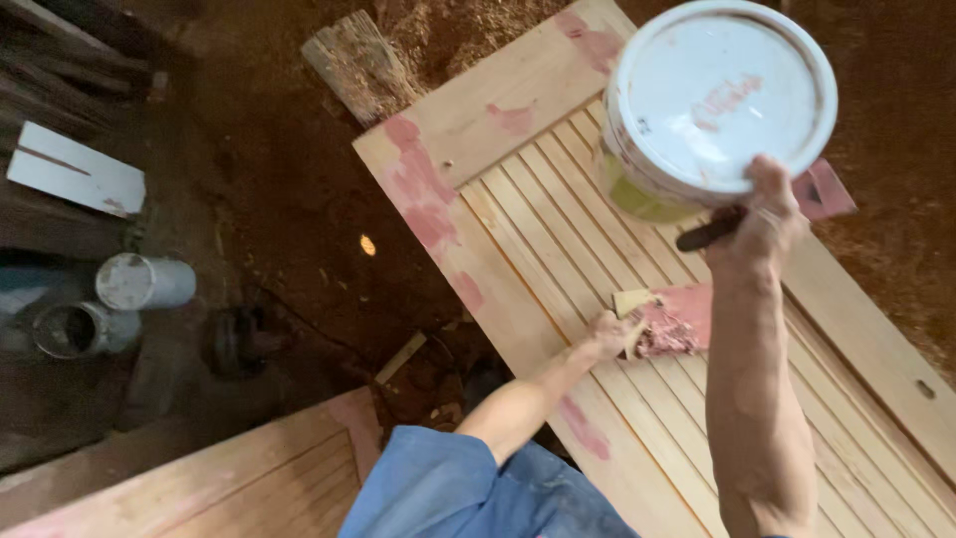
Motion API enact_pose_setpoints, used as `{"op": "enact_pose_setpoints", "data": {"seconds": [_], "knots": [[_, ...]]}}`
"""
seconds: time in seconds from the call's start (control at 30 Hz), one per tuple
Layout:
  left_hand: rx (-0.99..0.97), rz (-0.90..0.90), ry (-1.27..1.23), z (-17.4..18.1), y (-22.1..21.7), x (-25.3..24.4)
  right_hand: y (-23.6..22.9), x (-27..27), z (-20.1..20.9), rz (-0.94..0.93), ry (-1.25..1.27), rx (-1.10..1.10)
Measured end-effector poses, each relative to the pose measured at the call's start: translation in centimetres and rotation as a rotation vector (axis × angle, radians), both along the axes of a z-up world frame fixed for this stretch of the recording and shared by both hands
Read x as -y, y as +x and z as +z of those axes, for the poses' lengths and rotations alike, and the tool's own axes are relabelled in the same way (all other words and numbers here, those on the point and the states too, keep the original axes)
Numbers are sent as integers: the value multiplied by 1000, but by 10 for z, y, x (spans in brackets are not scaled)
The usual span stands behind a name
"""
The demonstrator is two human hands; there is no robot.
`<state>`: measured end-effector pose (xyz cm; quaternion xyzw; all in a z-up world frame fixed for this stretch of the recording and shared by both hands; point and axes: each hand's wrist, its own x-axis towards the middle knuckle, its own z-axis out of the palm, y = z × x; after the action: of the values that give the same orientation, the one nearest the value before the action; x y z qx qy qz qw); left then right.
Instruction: The person scoops pink putty from a bucket and spreads it onto a wooden slatted panel using a putty knife and a small wooden board. They repeatedly apply the putty to fill gaps between the slats, occasionally mixing the putty on the board before application.
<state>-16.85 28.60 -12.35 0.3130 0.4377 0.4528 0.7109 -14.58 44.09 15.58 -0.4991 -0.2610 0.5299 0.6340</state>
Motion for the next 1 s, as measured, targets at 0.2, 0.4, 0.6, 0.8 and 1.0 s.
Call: {"op": "enact_pose_setpoints", "data": {"seconds": [0.2,0.4,0.6,0.8,1.0], "knots": [[-428,-181,-129,11,-33,-2,-148,-138,-121,-7,-199,-120],[-325,-183,-189,6,-108,15,-218,-156,-176,10,-139,119],[-74,62,-232,35,-223,37,-169,-112,-117,324,-478,284],[80,374,-275,76,-321,94,-118,-35,-94,730,-435,486],[279,898,-341,94,-331,178,-95,47,-134,719,-391,588]]}}
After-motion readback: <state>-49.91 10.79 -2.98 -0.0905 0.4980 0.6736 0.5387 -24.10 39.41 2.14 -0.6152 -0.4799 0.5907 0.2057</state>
